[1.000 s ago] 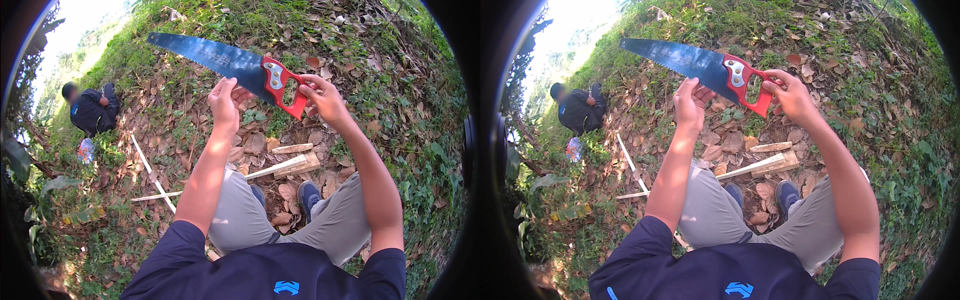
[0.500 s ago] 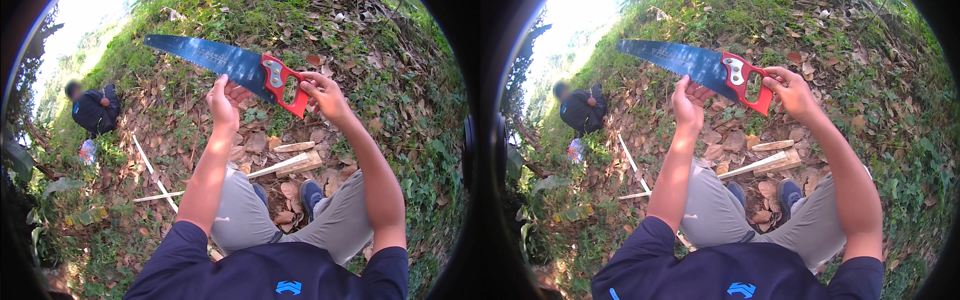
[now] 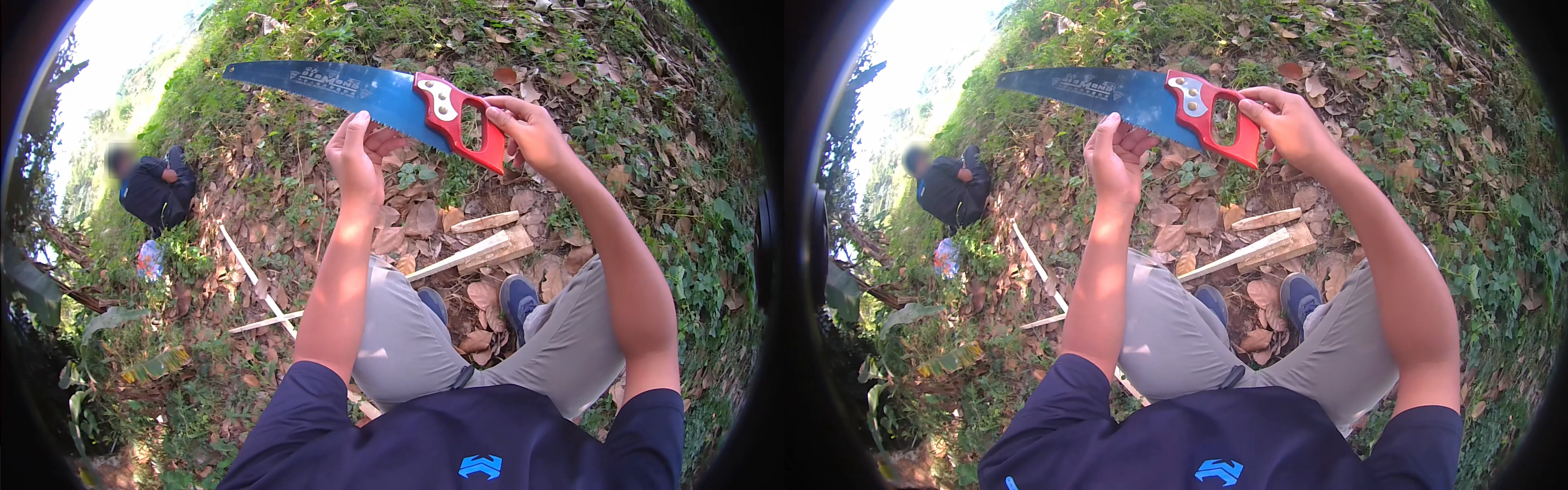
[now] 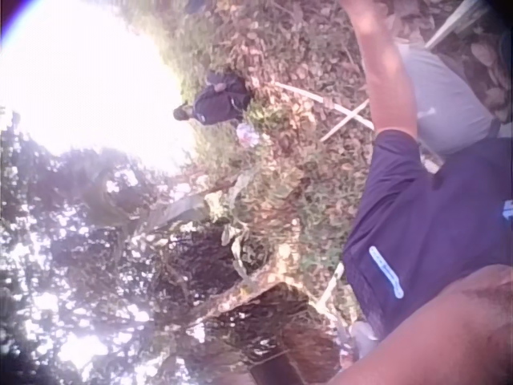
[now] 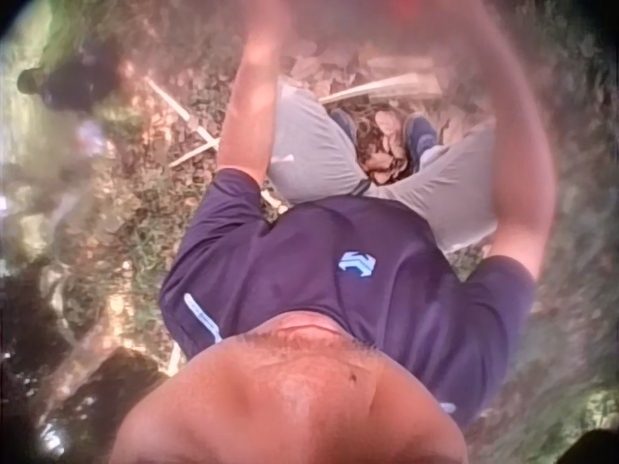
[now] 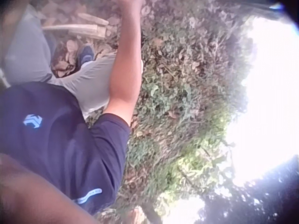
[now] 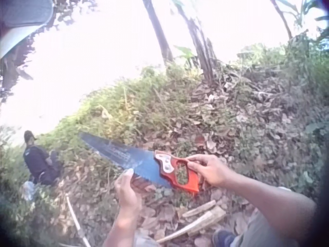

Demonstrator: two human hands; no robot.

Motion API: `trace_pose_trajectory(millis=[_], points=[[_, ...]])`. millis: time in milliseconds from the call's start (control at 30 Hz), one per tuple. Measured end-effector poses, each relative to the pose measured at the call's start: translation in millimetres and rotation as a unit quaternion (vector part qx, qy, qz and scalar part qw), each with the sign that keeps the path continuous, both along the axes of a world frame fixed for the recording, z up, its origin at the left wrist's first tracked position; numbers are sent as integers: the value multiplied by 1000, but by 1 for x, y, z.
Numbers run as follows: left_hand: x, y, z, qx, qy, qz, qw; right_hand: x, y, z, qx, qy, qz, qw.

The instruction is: The person sits on the ground in a wooded area and uses a red hand saw to cut a long, thin piece of wood. They hold the wood steady with their left hand and saw back and forth with their right hand, eventually cutting through the material.

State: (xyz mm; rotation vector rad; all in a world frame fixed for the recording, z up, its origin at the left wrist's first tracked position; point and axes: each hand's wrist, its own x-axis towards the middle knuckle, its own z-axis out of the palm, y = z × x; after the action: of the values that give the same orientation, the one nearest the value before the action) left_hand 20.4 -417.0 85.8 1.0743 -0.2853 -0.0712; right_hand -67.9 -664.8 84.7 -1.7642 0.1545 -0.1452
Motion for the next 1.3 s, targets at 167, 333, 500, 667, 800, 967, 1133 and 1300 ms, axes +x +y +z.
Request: trace_pose_trajectory(millis=[167, 333, 500, 667, 800, 967, 1133, 1300], points=[[-2, -3, 4, -3, 4, 7, 1000, 1, -1, -2, 3, -6, 2, 1000], [-2, -4, 2, 15, 4, 4, 1000, 0, -2, 0, -12, -2, 0, 1000], [0, -3, 1, 31, 8, 6, 999, -1, -1, 1, -23, -12, 0, 1000], [0, -5, 0, 49, 11, 11, 999, -1, -3, 0, -26, -16, 0, 1000], [2, -4, -5, 52, 35, 24, 998, -3, -1, 4, -51, -7, 4, 999], [8, -3, -10, 58, 68, 54, 995, -1, 5, -4, -142, -89, -26, 985], [8, 0, -8, 65, 65, 74, 993, -2, 11, -6, -198, -85, -35, 976], [8, -2, -8, 62, 66, 83, 992, -5, 13, -2, -203, -81, -35, 975]])
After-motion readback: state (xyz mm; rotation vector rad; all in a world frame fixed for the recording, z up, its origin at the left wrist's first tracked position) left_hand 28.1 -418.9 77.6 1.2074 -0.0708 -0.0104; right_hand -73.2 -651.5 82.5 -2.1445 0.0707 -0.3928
